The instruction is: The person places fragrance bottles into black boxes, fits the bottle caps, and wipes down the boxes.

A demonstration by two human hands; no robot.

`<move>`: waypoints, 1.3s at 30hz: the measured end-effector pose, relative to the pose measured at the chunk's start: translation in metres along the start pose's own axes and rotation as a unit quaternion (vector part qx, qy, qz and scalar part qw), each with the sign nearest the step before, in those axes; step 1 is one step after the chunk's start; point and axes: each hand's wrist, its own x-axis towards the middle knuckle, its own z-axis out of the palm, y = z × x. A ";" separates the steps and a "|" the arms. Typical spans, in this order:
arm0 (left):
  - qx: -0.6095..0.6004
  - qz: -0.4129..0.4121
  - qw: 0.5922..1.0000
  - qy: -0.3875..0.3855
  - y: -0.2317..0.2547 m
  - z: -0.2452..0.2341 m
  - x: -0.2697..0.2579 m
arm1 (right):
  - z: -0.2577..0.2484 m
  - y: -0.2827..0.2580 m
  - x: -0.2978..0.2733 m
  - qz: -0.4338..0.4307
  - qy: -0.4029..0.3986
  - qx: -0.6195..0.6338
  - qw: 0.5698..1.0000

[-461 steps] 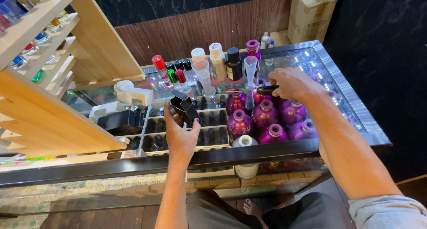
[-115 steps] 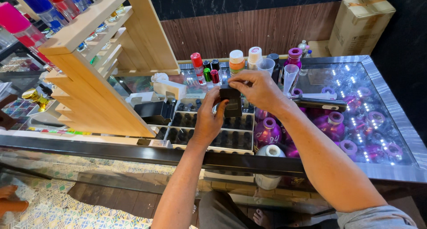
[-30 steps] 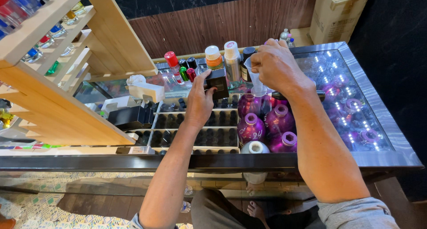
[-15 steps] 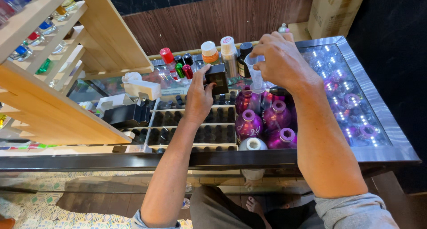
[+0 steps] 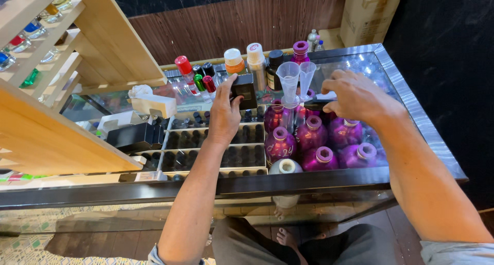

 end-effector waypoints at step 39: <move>-0.022 -0.009 1.000 0.014 0.003 0.041 0.005 | 0.008 0.019 0.000 0.023 -0.003 0.137 0.990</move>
